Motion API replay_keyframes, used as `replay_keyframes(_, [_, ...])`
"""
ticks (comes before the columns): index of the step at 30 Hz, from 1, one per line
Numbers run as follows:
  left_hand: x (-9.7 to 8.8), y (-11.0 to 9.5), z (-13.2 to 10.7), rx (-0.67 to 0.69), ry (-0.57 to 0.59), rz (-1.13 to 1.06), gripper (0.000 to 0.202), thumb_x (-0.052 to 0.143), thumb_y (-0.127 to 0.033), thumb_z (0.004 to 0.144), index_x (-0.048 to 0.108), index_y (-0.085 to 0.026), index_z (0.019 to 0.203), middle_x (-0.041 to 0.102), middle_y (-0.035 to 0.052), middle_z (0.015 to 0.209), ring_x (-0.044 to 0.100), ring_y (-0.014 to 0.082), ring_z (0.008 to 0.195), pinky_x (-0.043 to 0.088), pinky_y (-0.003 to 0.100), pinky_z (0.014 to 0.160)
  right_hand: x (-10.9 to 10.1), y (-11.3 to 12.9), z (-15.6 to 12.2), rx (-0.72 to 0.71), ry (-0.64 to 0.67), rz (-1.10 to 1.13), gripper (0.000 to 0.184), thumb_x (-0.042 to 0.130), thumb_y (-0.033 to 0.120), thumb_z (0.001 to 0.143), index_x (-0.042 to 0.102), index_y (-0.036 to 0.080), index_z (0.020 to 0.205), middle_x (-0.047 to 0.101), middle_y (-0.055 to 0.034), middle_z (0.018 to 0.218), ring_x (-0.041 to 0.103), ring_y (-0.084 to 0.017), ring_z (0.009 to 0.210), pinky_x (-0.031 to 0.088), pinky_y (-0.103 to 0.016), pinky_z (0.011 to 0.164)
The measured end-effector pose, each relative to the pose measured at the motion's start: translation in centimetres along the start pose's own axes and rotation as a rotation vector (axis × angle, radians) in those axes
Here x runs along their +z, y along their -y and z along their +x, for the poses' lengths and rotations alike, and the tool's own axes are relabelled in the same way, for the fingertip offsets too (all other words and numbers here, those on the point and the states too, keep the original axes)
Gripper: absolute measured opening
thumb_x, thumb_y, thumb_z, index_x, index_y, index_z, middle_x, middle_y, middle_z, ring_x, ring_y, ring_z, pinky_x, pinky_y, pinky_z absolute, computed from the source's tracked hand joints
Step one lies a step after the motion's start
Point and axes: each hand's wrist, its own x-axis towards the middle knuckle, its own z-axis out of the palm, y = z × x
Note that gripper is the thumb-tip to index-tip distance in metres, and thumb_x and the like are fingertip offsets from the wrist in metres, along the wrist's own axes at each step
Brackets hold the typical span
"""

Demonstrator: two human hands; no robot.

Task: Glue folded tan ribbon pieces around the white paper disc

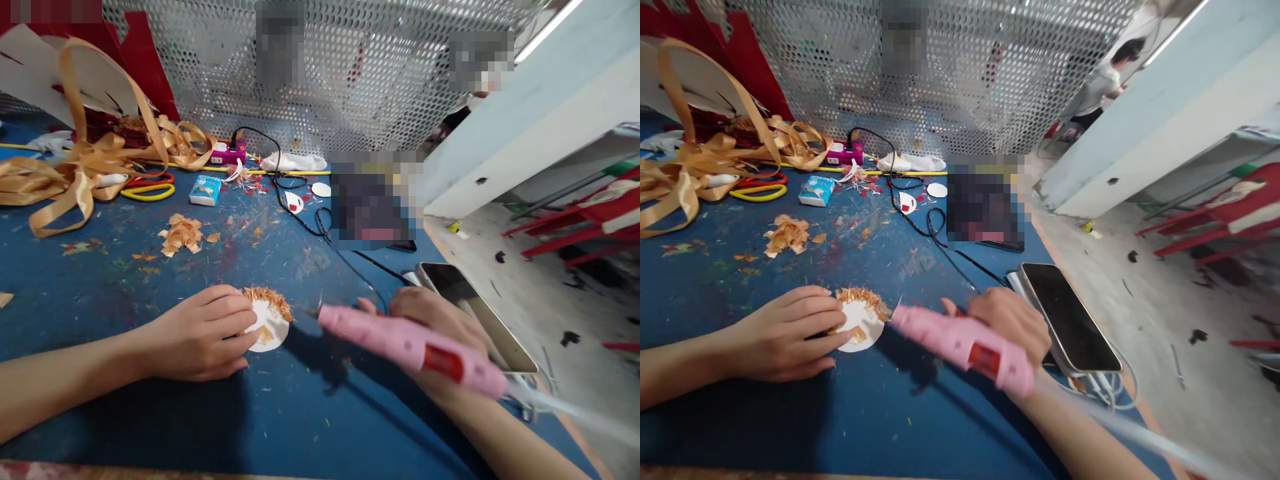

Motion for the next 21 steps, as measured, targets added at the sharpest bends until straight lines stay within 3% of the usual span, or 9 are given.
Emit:
replay_keyframes(4, [-0.1,0.0,-0.1,0.001,-0.005,-0.006,0.02,0.054,-0.028,0.092,0.064,-0.017,0.104,0.069,0.0048,0.099,0.059,0.0218,0.101,0.039,0.039,0.101,0.9,-1.2,0.0,0.193,-0.017,-0.172,0.024,0.059,0.042,0.087,0.052,0.021,0.078,0.056,-0.001,0.067,0.052,-0.015,0.054,0.04,-0.028,0.047])
replay_keyframes(6, [0.0,0.0,0.0,-0.011,-0.009,-0.023,0.02,0.055,-0.028,0.092,0.064,-0.017,0.105,0.069,0.0051,0.098,0.058,0.0223,0.101,0.039,0.039,0.1,1.4,-1.6,0.0,0.243,0.073,-0.23,0.024,0.049,0.043,0.091,0.054,0.02,0.087,0.057,-0.0052,0.077,0.055,-0.02,0.064,0.042,-0.031,0.054])
replay_keyframes(9, [0.0,-0.2,0.3,-0.069,-0.049,-0.065,0.015,0.056,-0.022,0.091,0.066,-0.017,0.101,0.068,0.0061,0.098,0.058,0.0227,0.1,0.04,0.04,0.099,2.1,-2.3,-0.3,0.195,0.225,-0.311,0.028,0.04,0.041,0.094,0.054,0.018,0.102,0.057,-0.01,0.088,0.055,-0.026,0.077,0.044,-0.037,0.065])
replay_keyframes(13, [0.1,-1.1,0.8,-0.312,-0.135,-0.087,0.011,0.057,-0.014,0.088,0.067,-0.018,0.088,0.065,0.0077,0.101,0.056,0.0244,0.101,0.043,0.043,0.093,2.5,-2.9,-0.8,0.13,0.334,-0.362,0.029,0.042,0.034,0.091,0.051,0.018,0.113,0.055,-0.0138,0.101,0.052,-0.029,0.088,0.045,-0.044,0.074])
replay_keyframes(17, [0.4,-2.2,1.2,-0.565,-0.073,-0.112,0.009,0.058,-0.021,0.086,0.067,-0.019,0.089,0.061,0.01,0.112,0.05,0.0308,0.113,0.04,0.052,0.094,2.2,-2.8,-0.8,0.17,0.357,-0.265,0.029,0.048,0.023,0.083,0.05,0.021,0.112,0.054,-0.0123,0.109,0.052,-0.03,0.099,0.044,-0.047,0.082])
replay_keyframes(21, [0.7,-2.9,1.7,-0.693,-0.013,-0.151,0.011,0.06,-0.026,0.082,0.067,-0.02,0.087,0.057,0.0107,0.122,0.043,0.0347,0.124,0.035,0.058,0.101,1.6,-2.1,-0.7,0.16,0.33,-0.211,0.035,0.045,0.015,0.078,0.05,0.023,0.111,0.05,-0.0125,0.118,0.049,-0.031,0.113,0.041,-0.051,0.092])
